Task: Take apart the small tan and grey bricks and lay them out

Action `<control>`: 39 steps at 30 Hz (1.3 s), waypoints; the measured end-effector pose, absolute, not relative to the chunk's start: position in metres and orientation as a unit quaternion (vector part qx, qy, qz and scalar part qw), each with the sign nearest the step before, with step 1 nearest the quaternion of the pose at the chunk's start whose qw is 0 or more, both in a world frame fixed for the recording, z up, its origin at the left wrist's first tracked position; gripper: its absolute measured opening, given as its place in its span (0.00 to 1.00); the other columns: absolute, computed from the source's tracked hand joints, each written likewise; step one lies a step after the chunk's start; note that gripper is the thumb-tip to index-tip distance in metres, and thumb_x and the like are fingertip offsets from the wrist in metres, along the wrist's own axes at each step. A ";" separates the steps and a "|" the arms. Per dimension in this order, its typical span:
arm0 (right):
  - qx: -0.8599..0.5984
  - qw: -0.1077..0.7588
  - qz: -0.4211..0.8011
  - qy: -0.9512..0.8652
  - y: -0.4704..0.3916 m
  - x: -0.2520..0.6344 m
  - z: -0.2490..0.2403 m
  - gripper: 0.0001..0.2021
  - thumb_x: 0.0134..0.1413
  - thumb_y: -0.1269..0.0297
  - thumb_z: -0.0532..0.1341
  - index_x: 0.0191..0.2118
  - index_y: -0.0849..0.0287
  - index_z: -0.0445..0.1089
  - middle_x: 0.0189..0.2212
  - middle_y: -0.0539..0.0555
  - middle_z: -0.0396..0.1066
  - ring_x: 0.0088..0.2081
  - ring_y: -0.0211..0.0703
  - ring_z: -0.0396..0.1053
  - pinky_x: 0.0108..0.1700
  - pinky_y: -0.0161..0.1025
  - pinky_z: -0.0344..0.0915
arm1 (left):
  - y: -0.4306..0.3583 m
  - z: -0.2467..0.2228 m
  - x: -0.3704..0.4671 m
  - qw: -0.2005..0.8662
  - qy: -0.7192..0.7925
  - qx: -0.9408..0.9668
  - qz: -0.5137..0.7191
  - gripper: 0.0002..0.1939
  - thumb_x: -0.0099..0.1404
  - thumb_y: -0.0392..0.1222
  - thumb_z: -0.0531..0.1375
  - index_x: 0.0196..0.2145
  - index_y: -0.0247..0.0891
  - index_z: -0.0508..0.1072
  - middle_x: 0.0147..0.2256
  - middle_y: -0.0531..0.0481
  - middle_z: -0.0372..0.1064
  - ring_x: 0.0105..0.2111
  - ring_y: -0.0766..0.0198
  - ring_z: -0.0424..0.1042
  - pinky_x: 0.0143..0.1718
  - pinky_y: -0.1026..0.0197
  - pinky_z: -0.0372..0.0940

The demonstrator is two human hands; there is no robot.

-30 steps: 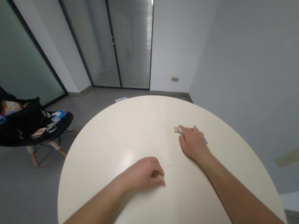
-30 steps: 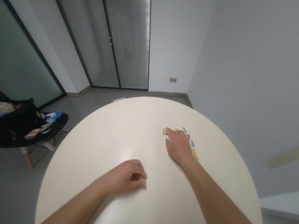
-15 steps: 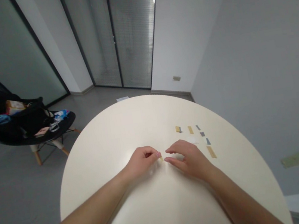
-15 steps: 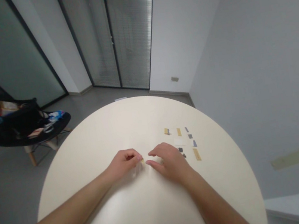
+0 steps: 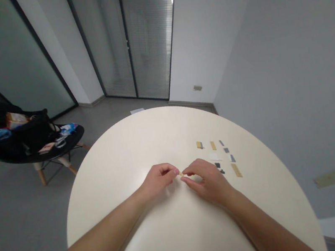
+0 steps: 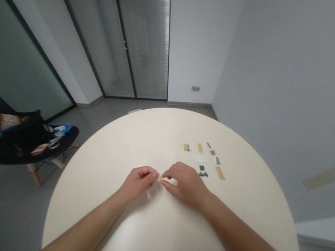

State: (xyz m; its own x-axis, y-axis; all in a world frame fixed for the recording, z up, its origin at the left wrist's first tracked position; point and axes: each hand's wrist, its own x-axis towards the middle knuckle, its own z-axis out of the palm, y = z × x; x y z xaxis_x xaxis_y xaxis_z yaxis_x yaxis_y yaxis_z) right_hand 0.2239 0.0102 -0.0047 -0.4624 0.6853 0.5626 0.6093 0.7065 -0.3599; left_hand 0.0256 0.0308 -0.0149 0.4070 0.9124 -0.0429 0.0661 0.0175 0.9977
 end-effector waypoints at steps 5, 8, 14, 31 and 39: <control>-0.384 0.383 0.043 -0.839 0.011 0.224 -0.003 0.07 0.57 0.65 0.59 0.41 0.57 0.72 0.30 0.53 0.74 0.33 0.40 0.69 0.38 0.39 0.65 | 0.030 -0.014 0.028 0.594 0.409 0.599 0.348 0.17 0.55 0.52 0.62 0.27 0.33 0.74 0.19 0.55 0.61 0.21 0.70 0.58 0.25 0.65 0.53; -0.379 0.386 0.047 -0.839 0.011 0.223 -0.002 0.08 0.58 0.66 0.59 0.42 0.56 0.72 0.30 0.53 0.74 0.32 0.39 0.69 0.37 0.39 0.66 | 0.030 -0.015 0.028 0.609 0.401 0.597 0.334 0.17 0.55 0.53 0.62 0.27 0.33 0.74 0.19 0.55 0.61 0.21 0.70 0.57 0.25 0.65 0.53; -0.386 0.389 0.048 -0.835 0.009 0.221 -0.003 0.08 0.58 0.66 0.59 0.43 0.56 0.71 0.30 0.53 0.73 0.32 0.39 0.69 0.36 0.37 0.66 | 0.030 -0.014 0.027 0.619 0.400 0.584 0.341 0.17 0.53 0.53 0.63 0.26 0.33 0.74 0.18 0.56 0.60 0.20 0.71 0.57 0.24 0.65 0.53; -0.405 0.385 0.033 -0.829 0.014 0.225 -0.007 0.10 0.56 0.61 0.62 0.43 0.56 0.72 0.32 0.55 0.72 0.36 0.42 0.69 0.39 0.40 0.67 | 0.031 -0.019 0.027 0.629 0.382 0.580 0.350 0.15 0.55 0.50 0.64 0.31 0.33 0.75 0.22 0.53 0.65 0.21 0.71 0.59 0.25 0.66 0.54; -0.603 0.275 -0.067 -0.746 0.044 0.266 -0.015 0.11 0.56 0.59 0.60 0.41 0.57 0.75 0.31 0.55 0.71 0.36 0.47 0.68 0.41 0.45 0.65 | 0.032 -0.025 0.027 0.629 0.390 0.577 0.345 0.19 0.54 0.52 0.65 0.35 0.33 0.74 0.23 0.54 0.65 0.21 0.71 0.60 0.24 0.66 0.55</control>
State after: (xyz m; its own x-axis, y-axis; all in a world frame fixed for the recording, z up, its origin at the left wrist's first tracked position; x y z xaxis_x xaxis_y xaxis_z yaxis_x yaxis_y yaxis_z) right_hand 0.2664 0.0438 -0.0152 -0.1212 0.8623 0.4916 0.9362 0.2639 -0.2321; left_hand 0.0271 0.0316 -0.0251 0.4563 0.8850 -0.0927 0.0159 0.0960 0.9953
